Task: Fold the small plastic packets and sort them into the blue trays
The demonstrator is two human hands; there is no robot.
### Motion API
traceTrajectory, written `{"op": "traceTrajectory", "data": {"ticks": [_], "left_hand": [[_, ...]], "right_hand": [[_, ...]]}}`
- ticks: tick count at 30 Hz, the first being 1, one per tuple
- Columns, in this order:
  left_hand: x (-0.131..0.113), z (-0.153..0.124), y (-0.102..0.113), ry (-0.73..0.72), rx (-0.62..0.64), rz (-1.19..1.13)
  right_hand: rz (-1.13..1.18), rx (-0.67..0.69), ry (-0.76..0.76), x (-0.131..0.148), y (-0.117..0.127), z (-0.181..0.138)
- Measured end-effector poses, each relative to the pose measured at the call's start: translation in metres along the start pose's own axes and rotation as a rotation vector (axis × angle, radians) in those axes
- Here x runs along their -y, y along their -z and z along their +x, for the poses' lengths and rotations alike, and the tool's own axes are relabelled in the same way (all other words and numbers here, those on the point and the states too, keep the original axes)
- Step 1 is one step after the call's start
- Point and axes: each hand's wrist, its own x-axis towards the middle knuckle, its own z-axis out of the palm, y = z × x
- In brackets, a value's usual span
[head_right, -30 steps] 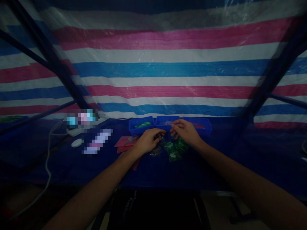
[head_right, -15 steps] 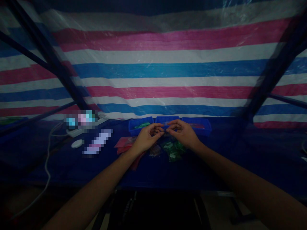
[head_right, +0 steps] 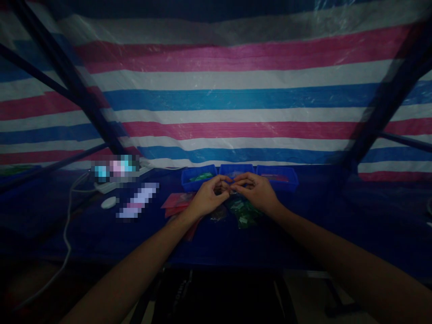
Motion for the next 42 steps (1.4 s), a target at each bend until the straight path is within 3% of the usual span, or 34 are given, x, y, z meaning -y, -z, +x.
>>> {"op": "traceTrajectory", "data": {"ticks": [10,17,24,30,35,38,42], "left_hand": [[-0.003,-0.001,-0.001,0.003,0.009,0.034],[-0.004,0.0,-0.003,-0.018,-0.077,0.008],[0.0,0.001,-0.002,0.037,-0.088,0.009],[0.011,0.005,0.001,0.109,-0.093,-0.252],[0.014,0.005,0.001,0.141,-0.146,-0.267],[0.015,0.006,0.001,0.176,-0.162,-0.286],[0.013,0.006,0.0,0.138,-0.161,-0.218]], "right_hand": [[-0.011,-0.079,0.068,0.0,-0.003,-0.002],[-0.081,-0.011,0.115,-0.001,-0.002,-0.001],[-0.278,-0.168,0.176,0.002,0.005,-0.001],[-0.471,-0.054,0.301,0.006,0.005,-0.005],[-0.477,0.043,0.377,0.006,0.003,-0.006],[-0.451,-0.009,0.375,0.009,0.003,-0.007],[-0.376,-0.124,0.256,0.009,0.003,-0.005]]}}
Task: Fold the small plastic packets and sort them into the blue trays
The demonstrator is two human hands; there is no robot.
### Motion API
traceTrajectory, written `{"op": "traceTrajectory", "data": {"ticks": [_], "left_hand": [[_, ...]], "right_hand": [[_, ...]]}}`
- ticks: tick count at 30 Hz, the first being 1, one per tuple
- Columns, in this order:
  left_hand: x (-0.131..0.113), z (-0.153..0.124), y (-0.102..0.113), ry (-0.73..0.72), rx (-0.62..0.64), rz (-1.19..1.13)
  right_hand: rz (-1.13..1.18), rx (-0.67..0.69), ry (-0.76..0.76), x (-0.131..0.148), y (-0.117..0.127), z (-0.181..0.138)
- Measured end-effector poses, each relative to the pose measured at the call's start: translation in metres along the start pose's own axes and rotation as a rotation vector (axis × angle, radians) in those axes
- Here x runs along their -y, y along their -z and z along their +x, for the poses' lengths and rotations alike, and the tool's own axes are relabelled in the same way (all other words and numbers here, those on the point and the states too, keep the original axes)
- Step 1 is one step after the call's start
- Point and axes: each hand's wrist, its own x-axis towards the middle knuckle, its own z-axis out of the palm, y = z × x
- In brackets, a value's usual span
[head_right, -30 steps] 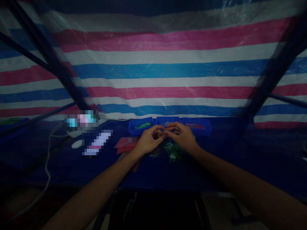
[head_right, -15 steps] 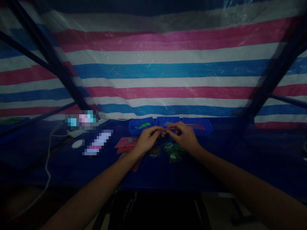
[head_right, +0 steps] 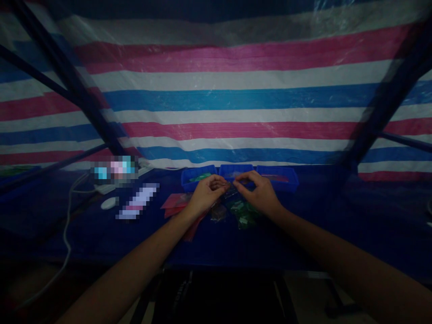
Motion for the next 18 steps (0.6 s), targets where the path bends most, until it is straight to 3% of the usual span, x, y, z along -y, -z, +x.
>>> {"op": "traceTrajectory", "data": {"ticks": [5,12,18], "left_hand": [[-0.006,-0.004,-0.003,-0.076,0.099,0.102],[-0.006,-0.003,-0.004,-0.059,0.011,0.08],[-0.008,-0.003,-0.002,-0.102,-0.033,0.025]], "right_hand": [[0.155,0.136,-0.121,-0.01,-0.002,0.002],[0.392,0.124,-0.281,-0.014,-0.004,0.005],[0.43,0.157,-0.377,-0.016,-0.005,0.004]]}}
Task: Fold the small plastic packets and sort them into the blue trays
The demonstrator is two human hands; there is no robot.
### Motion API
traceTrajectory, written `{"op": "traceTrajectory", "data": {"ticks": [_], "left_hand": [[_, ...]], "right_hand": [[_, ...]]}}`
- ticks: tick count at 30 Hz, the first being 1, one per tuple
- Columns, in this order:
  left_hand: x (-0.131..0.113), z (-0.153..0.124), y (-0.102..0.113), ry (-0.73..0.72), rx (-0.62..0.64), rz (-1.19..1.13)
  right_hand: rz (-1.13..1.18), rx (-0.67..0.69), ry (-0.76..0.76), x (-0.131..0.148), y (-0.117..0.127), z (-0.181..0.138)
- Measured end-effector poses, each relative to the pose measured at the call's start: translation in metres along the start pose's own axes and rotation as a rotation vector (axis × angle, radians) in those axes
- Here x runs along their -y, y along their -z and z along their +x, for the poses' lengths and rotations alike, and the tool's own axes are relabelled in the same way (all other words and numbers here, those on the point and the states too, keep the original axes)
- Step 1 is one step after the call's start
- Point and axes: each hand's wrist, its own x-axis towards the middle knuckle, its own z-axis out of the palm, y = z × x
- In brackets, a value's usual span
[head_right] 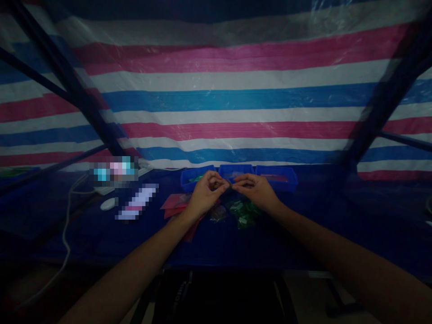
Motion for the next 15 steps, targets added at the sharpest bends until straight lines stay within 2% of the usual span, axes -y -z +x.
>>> {"op": "traceTrajectory", "data": {"ticks": [10,15], "left_hand": [[0.0011,0.0005,-0.0045,0.04,0.019,-0.051],[0.0012,-0.0003,-0.0041,-0.016,0.013,0.085]], "right_hand": [[0.044,0.012,0.013,-0.0017,-0.0019,0.0003],[0.009,-0.006,0.045,-0.0056,-0.0006,0.003]]}}
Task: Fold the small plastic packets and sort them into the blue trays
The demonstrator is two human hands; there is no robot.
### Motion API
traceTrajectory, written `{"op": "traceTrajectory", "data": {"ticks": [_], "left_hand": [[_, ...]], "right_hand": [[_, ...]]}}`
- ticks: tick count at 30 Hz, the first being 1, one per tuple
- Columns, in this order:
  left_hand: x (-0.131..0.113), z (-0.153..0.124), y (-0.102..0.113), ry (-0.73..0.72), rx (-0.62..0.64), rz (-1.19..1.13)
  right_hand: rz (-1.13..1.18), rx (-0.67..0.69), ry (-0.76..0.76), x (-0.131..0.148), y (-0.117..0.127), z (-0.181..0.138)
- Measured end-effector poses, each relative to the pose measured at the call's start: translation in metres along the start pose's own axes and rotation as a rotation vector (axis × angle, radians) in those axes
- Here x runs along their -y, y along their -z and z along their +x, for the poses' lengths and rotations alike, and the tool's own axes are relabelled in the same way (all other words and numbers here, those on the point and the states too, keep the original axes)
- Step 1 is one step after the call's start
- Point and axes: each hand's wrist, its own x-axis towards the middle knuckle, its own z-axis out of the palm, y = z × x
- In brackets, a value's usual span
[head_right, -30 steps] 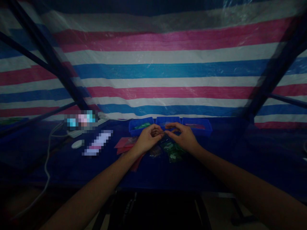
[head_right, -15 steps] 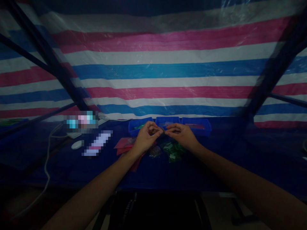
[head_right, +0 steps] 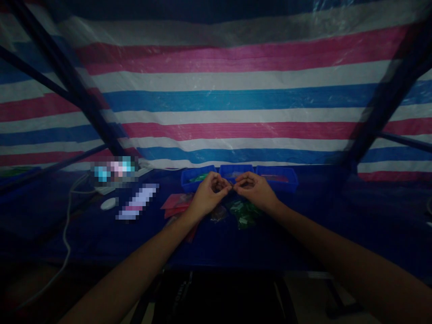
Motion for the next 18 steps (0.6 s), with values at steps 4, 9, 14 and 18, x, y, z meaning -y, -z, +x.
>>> {"op": "traceTrajectory", "data": {"ticks": [4,9,14,18], "left_hand": [[-0.002,-0.001,0.003,-0.041,-0.047,0.134],[-0.009,-0.002,0.007,-0.071,-0.032,0.253],[-0.018,-0.006,0.006,-0.104,0.096,0.237],[-0.02,-0.008,0.004,-0.091,0.161,0.236]], "right_hand": [[-0.034,-0.047,0.003,-0.002,0.003,0.003],[-0.199,-0.223,0.127,0.009,0.005,0.001],[-0.423,-0.203,0.31,0.015,0.002,-0.008],[-0.442,-0.062,0.37,0.011,-0.001,-0.011]]}}
